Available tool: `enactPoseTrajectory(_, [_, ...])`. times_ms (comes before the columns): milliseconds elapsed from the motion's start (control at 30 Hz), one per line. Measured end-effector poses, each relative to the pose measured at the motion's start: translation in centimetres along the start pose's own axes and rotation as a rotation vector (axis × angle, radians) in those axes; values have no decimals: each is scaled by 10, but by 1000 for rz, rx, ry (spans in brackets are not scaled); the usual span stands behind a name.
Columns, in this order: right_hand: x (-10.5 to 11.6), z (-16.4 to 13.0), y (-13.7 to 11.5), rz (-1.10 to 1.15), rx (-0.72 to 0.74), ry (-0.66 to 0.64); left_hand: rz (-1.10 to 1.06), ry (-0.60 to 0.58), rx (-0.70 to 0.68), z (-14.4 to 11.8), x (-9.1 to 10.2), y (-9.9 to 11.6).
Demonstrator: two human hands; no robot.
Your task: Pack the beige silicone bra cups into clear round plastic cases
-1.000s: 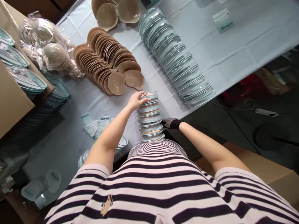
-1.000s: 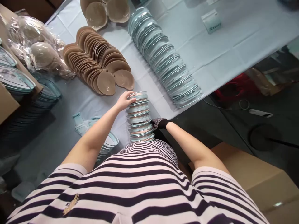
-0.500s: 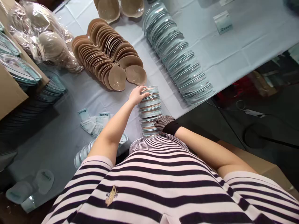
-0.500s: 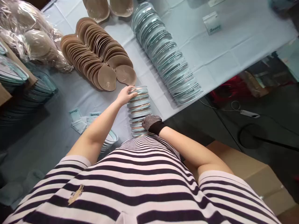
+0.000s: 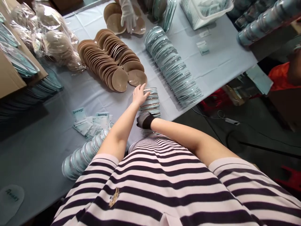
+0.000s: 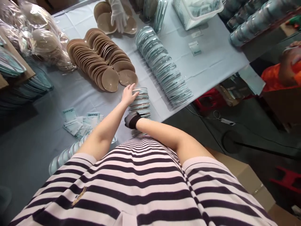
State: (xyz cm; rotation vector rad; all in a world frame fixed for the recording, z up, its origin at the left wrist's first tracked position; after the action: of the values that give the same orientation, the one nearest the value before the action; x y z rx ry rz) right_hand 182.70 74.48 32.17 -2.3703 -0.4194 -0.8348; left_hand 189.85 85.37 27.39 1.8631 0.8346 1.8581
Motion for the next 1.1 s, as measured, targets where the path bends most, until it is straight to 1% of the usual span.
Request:
enactPoseTrajectory(67, [16,-14,43,-10,-77,43,-21,109,-46,-33,-3,0])
enactPoseTrajectory(100, [19,-24,69,-1,-127,66,-35,128,-97,-56,-6,1])
enactPoseTrajectory(133, [18,-33,95,11,-217,102,-48,114,-166,-82,-11,2])
enactPoseTrajectory(167, [13,-41,120,75,-347,124,-48,74,-237,-109,-17,3])
enactPoseTrajectory(200, [2,-48,142,142,-460,86,-28,19,-293,-135,-23,5])
enactPoseTrajectory(233, [-12,-52,158,213,-480,-9,4,-62,-344,-158,-29,6])
enactPoseTrajectory(267, [-27,-54,168,255,-470,-110,43,-151,-391,-176,-35,6])
enactPoseTrajectory(300, [-41,-53,173,268,-429,-191,85,-220,-423,-189,-39,6])
enactPoseTrajectory(333, [-53,-50,175,265,-372,-247,127,-274,-443,-197,-41,5])
enactPoseTrajectory(400, [-68,-41,171,233,-285,-273,201,-316,-456,-200,-40,2])
enactPoseTrajectory(500, [-71,-31,165,237,-232,-284,281,-291,-441,-196,-30,4])
enactPoseTrajectory(600, [-70,-29,167,268,-195,-320,341,-236,-363,-202,-28,22])
enactPoseTrajectory(667, [-72,-30,168,303,-173,-335,377,-204,-259,-211,-36,40])
enactPoseTrajectory(733, [-76,-30,167,354,-156,-340,407,-171,-146,-217,-50,57])
enactPoseTrajectory(833, [-81,-34,162,426,-148,-322,437,-104,-43,-218,-71,69])
enactPoseTrajectory(900, [-81,-40,156,455,-141,-297,440,-61,-22,-214,-79,69])
enactPoseTrajectory(1000, [-69,-51,142,499,-84,-246,395,-18,-33,-207,-82,66])
enactPoseTrajectory(1067, [-57,-54,130,446,-62,-240,338,6,-50,-205,-80,64])
enactPoseTrajectory(1100, [-50,-54,123,384,-62,-240,303,16,-57,-205,-80,64])
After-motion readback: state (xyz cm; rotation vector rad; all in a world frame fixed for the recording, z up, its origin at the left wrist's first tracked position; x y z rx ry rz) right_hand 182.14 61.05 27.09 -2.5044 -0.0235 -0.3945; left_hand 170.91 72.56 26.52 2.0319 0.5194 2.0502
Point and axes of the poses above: each hand's wrist, its own z-axis towards the middle knuckle, its own x-axis out of the back of the hand, y = z × x, the point moved 1 cm from there along z, towards the middle knuckle, and after that the axes turned 11 degrees about -x, right-handed, at the moved point
